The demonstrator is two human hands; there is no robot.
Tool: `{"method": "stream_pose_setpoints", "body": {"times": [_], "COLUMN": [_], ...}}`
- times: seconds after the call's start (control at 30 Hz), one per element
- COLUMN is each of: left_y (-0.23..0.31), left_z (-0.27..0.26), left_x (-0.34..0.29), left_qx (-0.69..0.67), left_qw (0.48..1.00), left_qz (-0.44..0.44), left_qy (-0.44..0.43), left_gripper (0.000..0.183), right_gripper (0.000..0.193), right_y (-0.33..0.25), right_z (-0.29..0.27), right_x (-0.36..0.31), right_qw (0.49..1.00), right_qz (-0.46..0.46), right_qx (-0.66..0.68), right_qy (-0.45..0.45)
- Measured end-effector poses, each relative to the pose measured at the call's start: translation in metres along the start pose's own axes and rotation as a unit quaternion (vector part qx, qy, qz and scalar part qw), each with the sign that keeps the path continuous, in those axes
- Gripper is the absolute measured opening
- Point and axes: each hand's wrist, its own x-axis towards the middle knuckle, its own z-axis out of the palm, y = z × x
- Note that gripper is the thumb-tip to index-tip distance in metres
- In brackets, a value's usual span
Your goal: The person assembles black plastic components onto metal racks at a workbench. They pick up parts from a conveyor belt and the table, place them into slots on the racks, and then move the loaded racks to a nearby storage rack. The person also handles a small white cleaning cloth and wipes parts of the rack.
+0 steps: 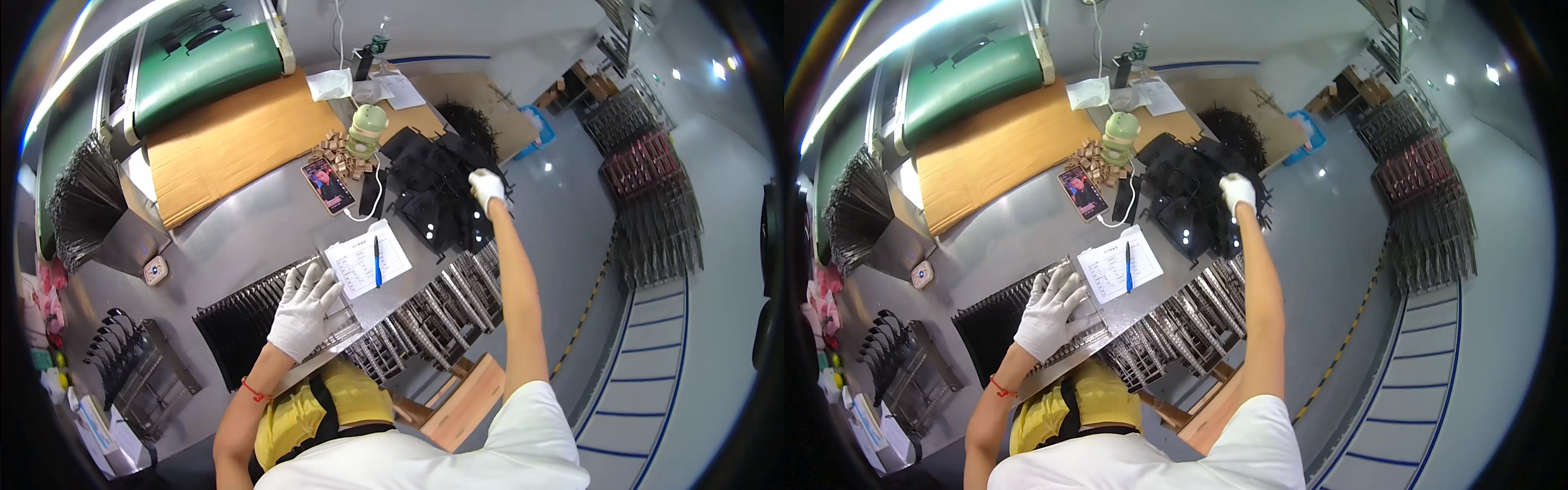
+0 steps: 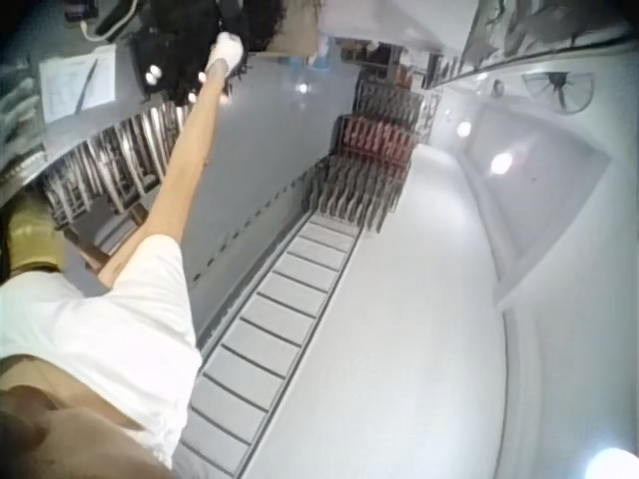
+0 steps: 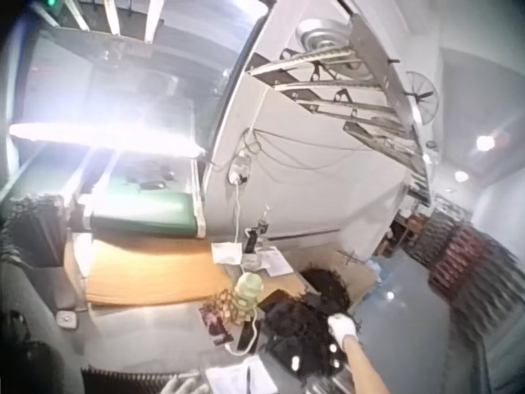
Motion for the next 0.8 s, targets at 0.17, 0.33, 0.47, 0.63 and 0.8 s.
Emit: {"method": "stream_pose_setpoints", "body": {"times": [0.17,0.33,0.47,0.63,0.8], "left_y": [-0.014,-0.005,-0.004,0.002,0.028], "left_z": [-0.006,0.000,-0.007,-0.028,-0.037], "left_x": [-0.021,-0.013,-0.012,0.016,0.061], "left_qx": [0.032,0.006,0.023,-0.289,-0.825], "left_qw": [0.997,0.998,0.993,0.946,0.541], "left_qz": [-0.043,-0.029,-0.046,-0.140,-0.101], "left_qy": [-0.052,-0.050,-0.111,0.038,0.130], "left_gripper": [0.056,0.060,0.062,0.049,0.101], "right_gripper": [0.050,0.034,0.033,0.030,0.028], "right_y": [0.009,0.021,-0.031,-0.139,-0.215], "right_z": [0.073,0.079,0.050,0.013,0.048], "right_x": [0.002,0.021,0.002,-0.098,-0.254], "right_qw": [1.000,0.983,0.982,0.976,0.891], "right_qz": [0.002,-0.091,-0.120,-0.160,-0.337], "right_qx": [0.004,-0.160,-0.138,0.130,0.056], "right_qy": [-0.011,0.020,0.056,-0.068,-0.297]}}
